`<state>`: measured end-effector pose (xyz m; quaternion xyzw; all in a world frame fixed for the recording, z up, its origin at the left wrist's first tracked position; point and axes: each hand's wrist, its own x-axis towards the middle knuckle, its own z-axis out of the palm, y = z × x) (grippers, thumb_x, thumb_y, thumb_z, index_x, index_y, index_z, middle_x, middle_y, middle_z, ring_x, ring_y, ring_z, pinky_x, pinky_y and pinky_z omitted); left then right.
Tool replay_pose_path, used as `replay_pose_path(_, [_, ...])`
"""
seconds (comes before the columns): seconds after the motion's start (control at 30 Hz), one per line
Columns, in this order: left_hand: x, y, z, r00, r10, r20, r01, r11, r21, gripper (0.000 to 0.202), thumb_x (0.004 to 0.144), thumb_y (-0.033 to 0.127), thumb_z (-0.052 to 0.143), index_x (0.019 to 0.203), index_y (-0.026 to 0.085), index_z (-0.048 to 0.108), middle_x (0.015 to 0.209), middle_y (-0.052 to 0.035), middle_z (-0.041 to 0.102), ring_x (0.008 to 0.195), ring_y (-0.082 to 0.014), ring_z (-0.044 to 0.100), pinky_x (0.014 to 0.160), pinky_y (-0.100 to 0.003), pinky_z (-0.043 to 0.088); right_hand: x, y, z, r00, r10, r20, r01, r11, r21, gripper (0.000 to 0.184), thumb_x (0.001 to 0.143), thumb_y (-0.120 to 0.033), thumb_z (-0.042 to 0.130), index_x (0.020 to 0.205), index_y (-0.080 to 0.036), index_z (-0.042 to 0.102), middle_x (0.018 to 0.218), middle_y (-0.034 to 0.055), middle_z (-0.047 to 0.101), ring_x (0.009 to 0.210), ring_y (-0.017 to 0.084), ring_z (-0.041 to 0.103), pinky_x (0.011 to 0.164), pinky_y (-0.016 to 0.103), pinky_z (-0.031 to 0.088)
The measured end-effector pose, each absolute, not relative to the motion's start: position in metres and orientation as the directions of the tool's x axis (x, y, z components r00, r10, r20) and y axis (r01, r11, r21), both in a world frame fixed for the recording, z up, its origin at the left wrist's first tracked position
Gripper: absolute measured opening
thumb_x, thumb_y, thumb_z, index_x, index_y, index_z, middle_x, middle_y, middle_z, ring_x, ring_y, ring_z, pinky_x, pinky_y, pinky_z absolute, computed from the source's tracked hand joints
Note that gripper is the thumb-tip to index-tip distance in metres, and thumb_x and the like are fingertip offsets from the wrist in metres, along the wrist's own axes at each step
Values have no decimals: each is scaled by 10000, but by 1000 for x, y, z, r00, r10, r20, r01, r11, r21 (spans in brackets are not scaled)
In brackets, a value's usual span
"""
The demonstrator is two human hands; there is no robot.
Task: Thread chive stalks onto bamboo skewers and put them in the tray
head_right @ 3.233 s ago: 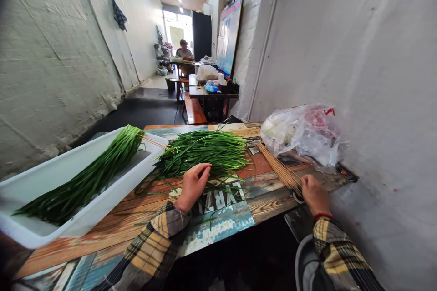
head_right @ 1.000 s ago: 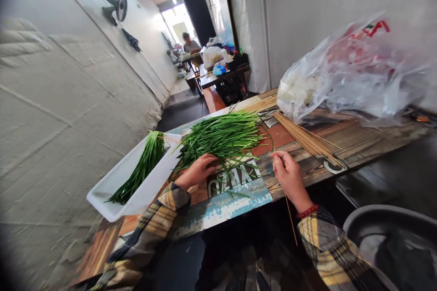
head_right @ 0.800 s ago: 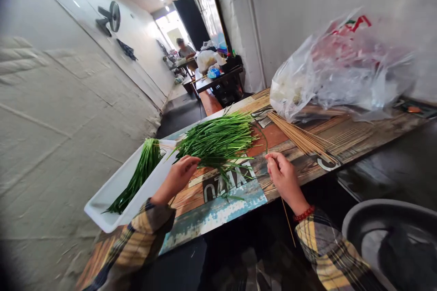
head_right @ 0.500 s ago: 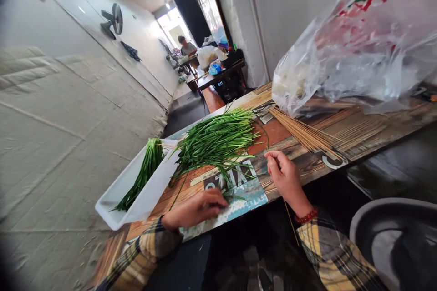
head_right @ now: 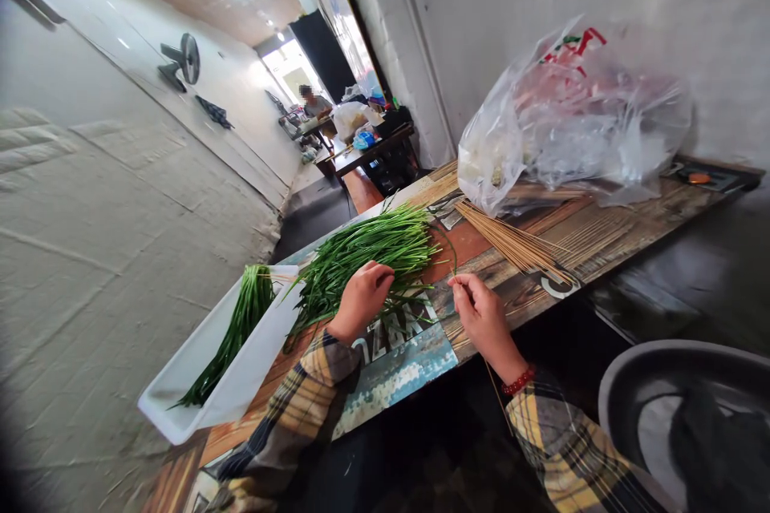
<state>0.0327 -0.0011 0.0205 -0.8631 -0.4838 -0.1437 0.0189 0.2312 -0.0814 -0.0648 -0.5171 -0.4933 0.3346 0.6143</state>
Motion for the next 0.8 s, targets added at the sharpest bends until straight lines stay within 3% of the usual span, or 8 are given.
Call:
replay_pose_path(0.23, [53,19,-7,524,789,320,848,-518,-112,126,866,228,527,793,186,621,870,-72,571,868,-215,504,748,-327,399,230,-79,-64,307,915,261,105,240,-965,230,923,-368,425,956,-196,574,591,-34,479,480,111,443,454,220,357])
replay_pose_path(0.33, [48,19,-8,512,771,380,849,-522,-84,198,895,214,473,751,191,607,845,-62,562,843,-201,495,748,-320,392,231,-78,-62,297,919,258,114,235,-965,229,923,-365,423,952,-192,571,591,-33,481,485,112,452,458,220,362])
replay_pose_path(0.5, [39,19,-6,459,761,458,846,-531,34,154,889,197,474,821,183,611,860,-56,567,842,-187,499,777,-313,404,231,-79,-64,308,917,252,129,222,-966,249,922,-376,427,970,-187,583,609,-23,499,495,115,460,458,221,366])
replay_pose_path(0.7, [42,20,-4,505,792,342,853,-520,-55,130,850,186,525,893,201,647,943,-76,578,909,-222,489,796,-354,394,231,-79,-63,308,914,263,149,227,-962,244,914,-377,436,954,-191,588,608,-21,508,486,118,460,447,223,362])
replay_pose_path(0.8, [43,22,-3,480,798,364,851,-525,28,155,862,185,509,828,197,659,904,-72,591,897,-211,500,801,-351,397,230,-79,-62,313,909,274,157,235,-959,247,913,-383,434,944,-195,591,590,-28,496,476,119,456,446,224,361])
